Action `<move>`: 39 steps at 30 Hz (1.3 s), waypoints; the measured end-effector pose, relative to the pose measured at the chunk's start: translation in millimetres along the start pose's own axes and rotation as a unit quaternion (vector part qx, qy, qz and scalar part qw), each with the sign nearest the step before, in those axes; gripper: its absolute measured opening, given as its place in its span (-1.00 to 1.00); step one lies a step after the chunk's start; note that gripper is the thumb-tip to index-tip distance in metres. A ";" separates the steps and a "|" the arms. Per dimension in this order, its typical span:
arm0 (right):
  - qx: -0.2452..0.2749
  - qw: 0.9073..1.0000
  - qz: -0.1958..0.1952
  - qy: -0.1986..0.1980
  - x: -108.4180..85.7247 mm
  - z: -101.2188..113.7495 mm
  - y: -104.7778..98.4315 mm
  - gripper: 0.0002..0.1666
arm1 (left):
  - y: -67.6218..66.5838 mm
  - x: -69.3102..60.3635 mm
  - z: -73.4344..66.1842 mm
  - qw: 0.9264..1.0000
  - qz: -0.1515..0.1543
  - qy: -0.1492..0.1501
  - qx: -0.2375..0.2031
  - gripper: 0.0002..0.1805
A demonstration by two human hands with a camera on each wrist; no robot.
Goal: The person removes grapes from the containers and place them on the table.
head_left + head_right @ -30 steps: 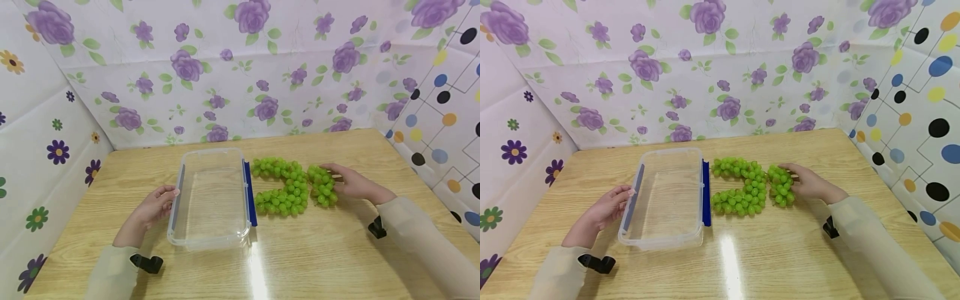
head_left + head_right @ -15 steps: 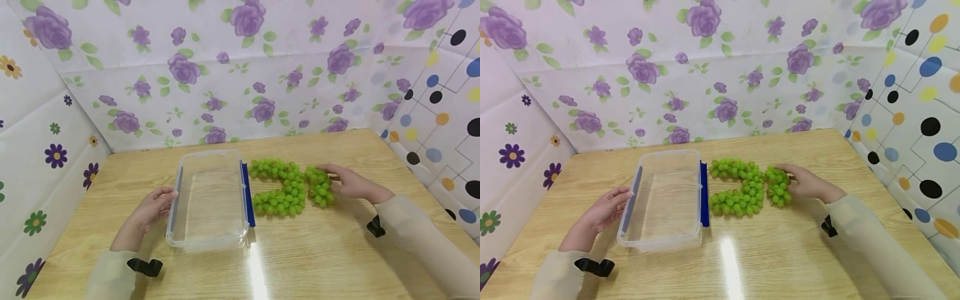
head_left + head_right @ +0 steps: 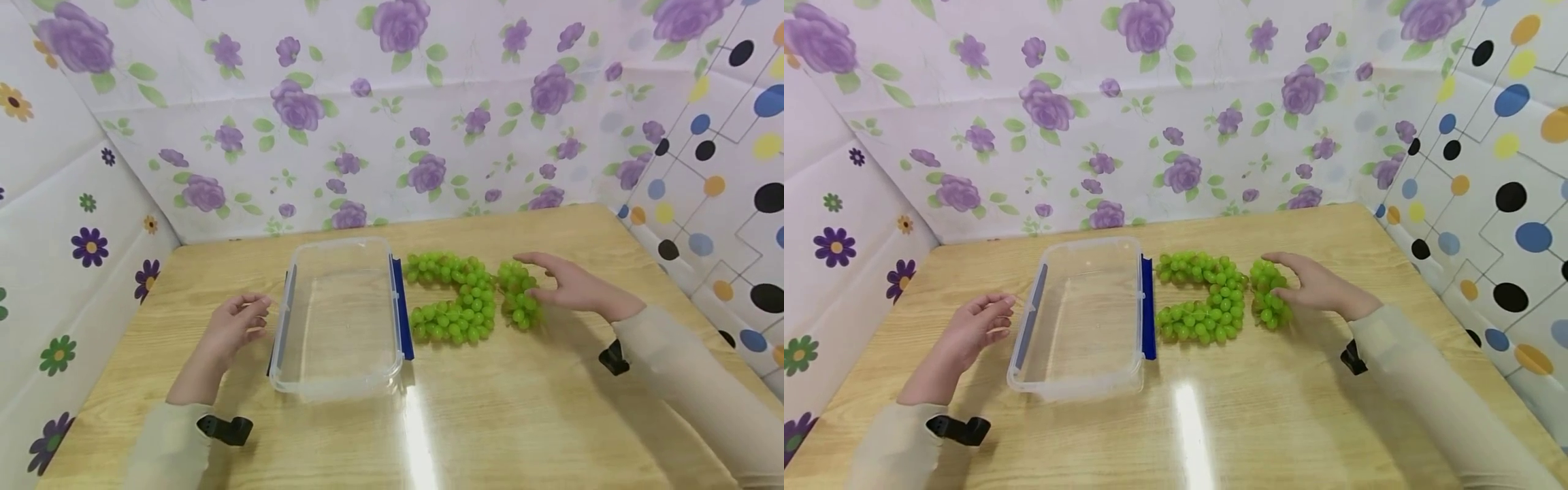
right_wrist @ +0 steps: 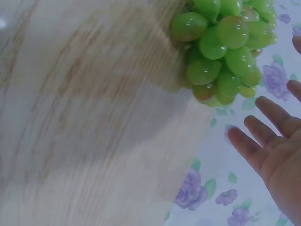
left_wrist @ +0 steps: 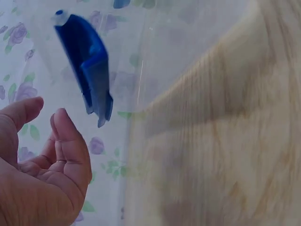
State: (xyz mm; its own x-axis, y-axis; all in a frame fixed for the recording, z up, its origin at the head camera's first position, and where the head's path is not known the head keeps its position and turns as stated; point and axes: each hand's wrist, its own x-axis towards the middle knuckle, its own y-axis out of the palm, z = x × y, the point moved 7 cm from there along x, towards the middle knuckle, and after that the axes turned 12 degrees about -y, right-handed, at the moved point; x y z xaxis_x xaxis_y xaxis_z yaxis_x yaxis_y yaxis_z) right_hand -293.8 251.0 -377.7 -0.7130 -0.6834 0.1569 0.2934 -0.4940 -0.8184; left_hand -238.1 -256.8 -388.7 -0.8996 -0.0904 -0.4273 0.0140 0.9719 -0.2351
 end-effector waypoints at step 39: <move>-0.181 0.970 -0.069 0.148 16.9 28.5 -27.4 0.13 | -7.4 -6.2 -85.9 0.857 -0.106 0.137 0.485 -0.03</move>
State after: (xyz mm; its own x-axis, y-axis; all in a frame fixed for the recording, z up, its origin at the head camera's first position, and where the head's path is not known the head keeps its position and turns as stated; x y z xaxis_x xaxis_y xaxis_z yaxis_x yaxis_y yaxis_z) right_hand -295.8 237.6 -336.8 -0.8973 -0.4123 0.1573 -0.0232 -0.3118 -0.9499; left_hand -270.1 -244.7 -309.3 -0.9936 -0.0599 -0.0953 0.0740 0.2904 -0.9540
